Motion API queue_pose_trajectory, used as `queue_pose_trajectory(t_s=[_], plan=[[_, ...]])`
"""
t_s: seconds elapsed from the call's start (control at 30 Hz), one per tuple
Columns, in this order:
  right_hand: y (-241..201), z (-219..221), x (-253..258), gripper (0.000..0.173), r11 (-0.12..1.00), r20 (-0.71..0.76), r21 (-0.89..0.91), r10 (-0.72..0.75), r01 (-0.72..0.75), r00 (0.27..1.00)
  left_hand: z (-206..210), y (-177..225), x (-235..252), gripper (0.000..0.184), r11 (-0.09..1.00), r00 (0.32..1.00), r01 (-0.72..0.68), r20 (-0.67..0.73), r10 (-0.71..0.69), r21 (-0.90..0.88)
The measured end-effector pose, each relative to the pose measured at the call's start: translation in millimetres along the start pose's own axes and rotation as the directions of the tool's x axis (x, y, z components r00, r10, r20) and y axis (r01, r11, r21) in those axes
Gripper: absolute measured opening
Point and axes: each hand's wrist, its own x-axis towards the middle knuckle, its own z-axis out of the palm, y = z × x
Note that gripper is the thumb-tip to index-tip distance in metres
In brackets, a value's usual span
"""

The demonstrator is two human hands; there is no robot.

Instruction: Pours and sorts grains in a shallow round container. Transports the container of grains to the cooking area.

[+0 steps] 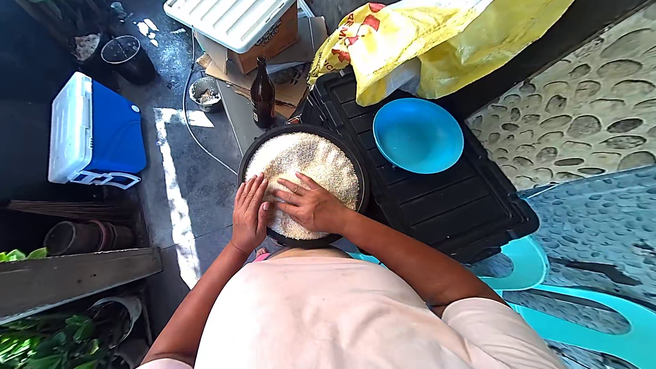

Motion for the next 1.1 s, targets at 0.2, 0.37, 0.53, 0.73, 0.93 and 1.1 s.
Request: queue_pose_trajectory(t_s=[0.2,0.37,0.53,0.73,0.93,1.1], plan=[[40,-6,8,0.037,0.993,0.022,0.006,0.118,-0.118,0.993,1,0,0,0.054,1.0,1.0,-0.018,-0.014,0.018,-0.022],[61,-25,-4,0.035,0.962,-0.017,0.146,0.234,-0.229,0.972,1,-2,-1,0.053,0.999,0.999,-0.025,-0.023,0.024,-0.04],[61,-46,-28,0.033,0.919,-0.117,0.188,0.372,-0.347,0.921,3,-3,-3,0.052,0.998,0.999,-0.04,-0.038,0.039,-0.038],[12,-37,-32,0.016,0.967,-0.139,0.156,0.224,-0.202,0.965,3,-3,-2,0.051,0.998,0.999,-0.042,-0.027,0.041,-0.043],[2,-27,-30,0.023,0.975,-0.098,0.055,0.218,-0.213,0.971,1,-2,-1,0.05,0.998,0.999,-0.042,-0.017,0.042,-0.045],[1,-17,-31,0.017,0.975,-0.195,0.084,0.22,-0.207,0.956,2,-3,-1,0.05,0.998,0.999,-0.047,-0.024,0.045,-0.048]])
